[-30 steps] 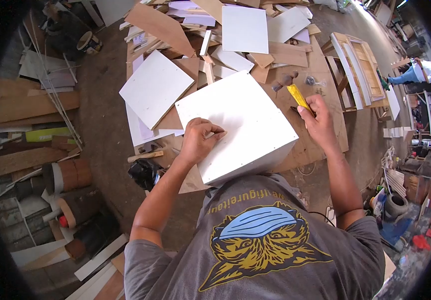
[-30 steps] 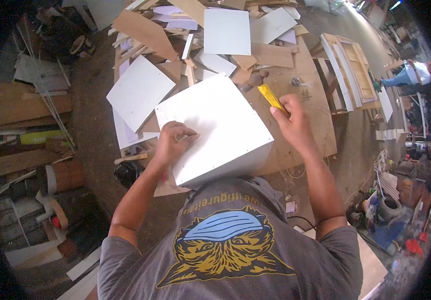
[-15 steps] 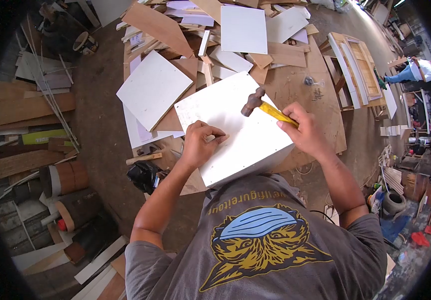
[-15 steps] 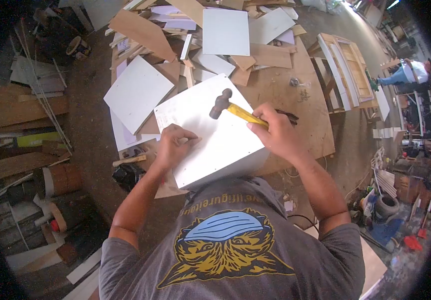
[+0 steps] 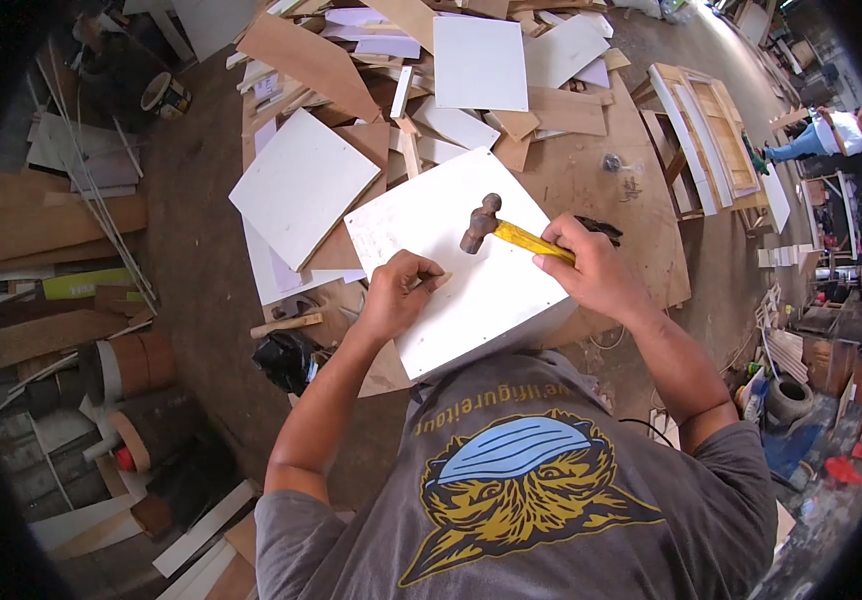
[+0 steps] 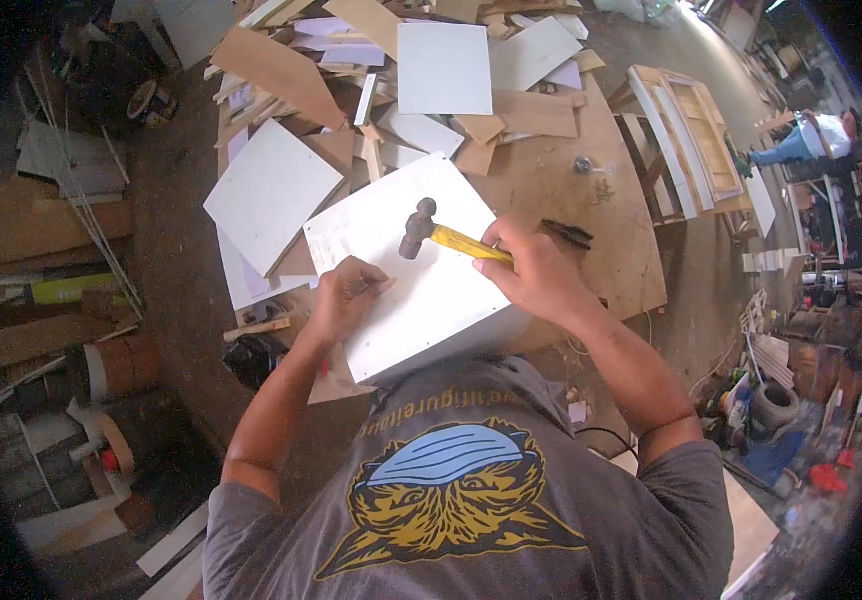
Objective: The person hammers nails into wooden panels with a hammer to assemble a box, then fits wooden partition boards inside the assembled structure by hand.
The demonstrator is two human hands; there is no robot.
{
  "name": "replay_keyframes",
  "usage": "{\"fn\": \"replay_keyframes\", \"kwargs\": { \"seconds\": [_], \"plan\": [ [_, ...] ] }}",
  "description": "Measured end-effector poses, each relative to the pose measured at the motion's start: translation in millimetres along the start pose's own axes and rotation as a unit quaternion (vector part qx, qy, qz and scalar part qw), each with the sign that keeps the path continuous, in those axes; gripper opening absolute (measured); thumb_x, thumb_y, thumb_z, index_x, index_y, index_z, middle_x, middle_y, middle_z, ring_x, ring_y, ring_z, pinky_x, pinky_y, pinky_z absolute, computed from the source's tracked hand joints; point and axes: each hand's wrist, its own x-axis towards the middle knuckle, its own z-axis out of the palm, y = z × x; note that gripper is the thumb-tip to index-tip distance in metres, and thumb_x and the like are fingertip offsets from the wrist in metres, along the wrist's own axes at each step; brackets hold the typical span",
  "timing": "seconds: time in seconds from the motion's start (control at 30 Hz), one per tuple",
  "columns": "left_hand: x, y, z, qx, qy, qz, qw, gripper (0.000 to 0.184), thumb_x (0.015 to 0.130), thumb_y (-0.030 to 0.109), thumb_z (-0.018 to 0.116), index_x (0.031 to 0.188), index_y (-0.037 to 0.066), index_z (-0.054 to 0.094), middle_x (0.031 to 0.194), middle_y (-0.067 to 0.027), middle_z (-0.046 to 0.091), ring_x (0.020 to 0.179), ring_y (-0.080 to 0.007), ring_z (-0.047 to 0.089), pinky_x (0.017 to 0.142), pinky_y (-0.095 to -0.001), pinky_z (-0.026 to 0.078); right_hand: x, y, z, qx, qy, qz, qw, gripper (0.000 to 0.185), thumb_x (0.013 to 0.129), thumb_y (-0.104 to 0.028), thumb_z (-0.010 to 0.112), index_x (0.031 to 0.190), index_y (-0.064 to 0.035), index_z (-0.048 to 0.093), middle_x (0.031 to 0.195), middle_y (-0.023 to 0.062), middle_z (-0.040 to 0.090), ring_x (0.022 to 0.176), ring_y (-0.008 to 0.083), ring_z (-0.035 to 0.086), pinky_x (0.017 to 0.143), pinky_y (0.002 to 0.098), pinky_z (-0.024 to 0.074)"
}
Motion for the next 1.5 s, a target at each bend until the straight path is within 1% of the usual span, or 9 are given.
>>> {"fn": "replay_keyframes", "kwargs": {
  "seconds": [0.07, 0.17, 0.27, 0.37, 0.77, 0.87, 0.97, 1.33, 1.5],
  "plan": [
    [-0.9, 0.0, -0.6, -0.043, -0.017, -0.059, 0.997, 0.013, 0.092, 0.01, 0.084, 0.098, 0.001, 0.076, 0.096, -0.0093, 0.073, 0.084, -0.0218, 0.066, 0.075, -0.0358, 0.054, 0.4, -2.9, -0.2, 0.008, -0.005, 0.01, 1.0, 0.024, 0.101, -0.014, 0.073, 0.11, 0.0007, 0.057, 0.083, 0.013, 0.069, 0.071, 0.017, 0.065, 0.065, 0.0345, 0.0506],
    [1.0, 4.7, -4.8, -0.011, -0.028, -0.013, 0.999, 0.015, 0.09, 0.012, 0.085, 0.098, 0.003, 0.077, 0.095, -0.0083, 0.073, 0.086, -0.0238, 0.062, 0.079, -0.0378, 0.052, 0.9, -2.7, -0.2, 0.027, -0.01, 0.041, 0.999, 0.027, 0.098, -0.022, 0.075, 0.112, -0.003, 0.061, 0.087, 0.0217, 0.072, 0.08, 0.0397, 0.073, 0.071, 0.0456, 0.0544],
    [7.0, 9.5, -8.3, 0.092, -0.031, 0.085, 0.992, 0.015, 0.089, 0.016, 0.086, 0.096, 0.005, 0.077, 0.093, -0.0071, 0.073, 0.087, -0.0252, 0.059, 0.082, -0.0393, 0.05, 0.9, -1.8, 0.7, 0.027, 0.0, 0.022, 0.999, 0.027, 0.098, -0.022, 0.075, 0.112, -0.003, 0.061, 0.086, 0.0213, 0.071, 0.079, 0.0392, 0.073, 0.071, 0.0455, 0.0541],
    [6.9, 9.6, -7.6, 0.127, -0.048, 0.043, 0.99, 0.015, 0.088, 0.019, 0.085, 0.093, 0.006, 0.078, 0.091, -0.006, 0.073, 0.087, -0.0258, 0.058, 0.083, -0.0405, 0.049, 0.0, 3.9, 3.8, 0.003, -0.005, -0.004, 1.0, 0.024, 0.101, -0.014, 0.073, 0.11, 0.0004, 0.057, 0.081, 0.0147, 0.069, 0.069, 0.0194, 0.065, 0.066, 0.0354, 0.0513],
    [1.3, 10.5, -3.7, 0.154, -0.001, 0.108, 0.982, 0.008, 0.09, 0.009, 0.082, 0.095, 0.005, 0.076, 0.091, -0.0082, 0.073, 0.089, -0.0257, 0.062, 0.081, -0.0388, 0.052, -6.8, -15.1, 11.2, -0.068, -0.028, 0.064, 0.995, 0.028, 0.098, -0.023, 0.077, 0.112, -0.0007, 0.066, 0.078, 0.0178, 0.07, 0.07, 0.0306, 0.071, 0.063, 0.0398, 0.0514],
    [-3.6, 11.8, 0.3, 0.061, 0.025, 0.078, 0.995, 0.011, 0.092, 0.001, 0.081, 0.097, 0.003, 0.072, 0.091, -0.0073, 0.071, 0.088, -0.0186, 0.064, 0.08, -0.0329, 0.053, 2.5, -25.9, 15.9, -0.093, -0.085, 0.107, 0.986, 0.028, 0.097, -0.025, 0.078, 0.108, 0.0, 0.071, 0.074, 0.0133, 0.069, 0.065, 0.0235, 0.067, 0.061, 0.0369, 0.0499],
    [-6.6, 13.2, 3.5, -0.008, 0.028, 0.055, 0.998, 0.012, 0.092, -0.001, 0.081, 0.097, 0.001, 0.071, 0.092, -0.0074, 0.072, 0.087, -0.0167, 0.067, 0.079, -0.031, 0.054, 17.8, -34.8, 26.7, 0.086, -0.1, 0.132, 0.982, 0.028, 0.096, -0.025, 0.079, 0.101, 0.0017, 0.074, 0.071, 0.0079, 0.066, 0.062, 0.0147, 0.06, 0.059, 0.0342, 0.0472],
    [-13.9, 18.5, 11.3, -0.071, 0.049, 0.085, 0.993, 0.011, 0.09, 0.0, 0.084, 0.095, 0.0, 0.074, 0.093, -0.0083, 0.076, 0.084, -0.0153, 0.073, 0.077, -0.0321, 0.058, 49.2, -39.1, 64.1, 0.133, -0.15, 0.132, 0.971, 0.03, 0.091, -0.024, 0.075, 0.091, 0.0059, 0.076, 0.069, 0.0178, 0.068, 0.065, 0.0259, 0.068, 0.065, 0.0418, 0.0523],
    [-9.2, 21.6, 16.4, -0.157, 0.057, -0.041, 0.985, 0.012, 0.09, 0.003, 0.085, 0.096, 0.0, 0.075, 0.092, -0.0075, 0.078, 0.083, -0.0127, 0.073, 0.081, -0.031, 0.058, 53.8, -44.6, 68.4, 0.078, -0.14, 0.098, 0.982, 0.031, 0.091, -0.025, 0.073, 0.094, 0.0054, 0.075, 0.077, 0.0237, 0.072, 0.074, 0.036, 0.074, 0.071, 0.0452, 0.0552]
  ]
}}
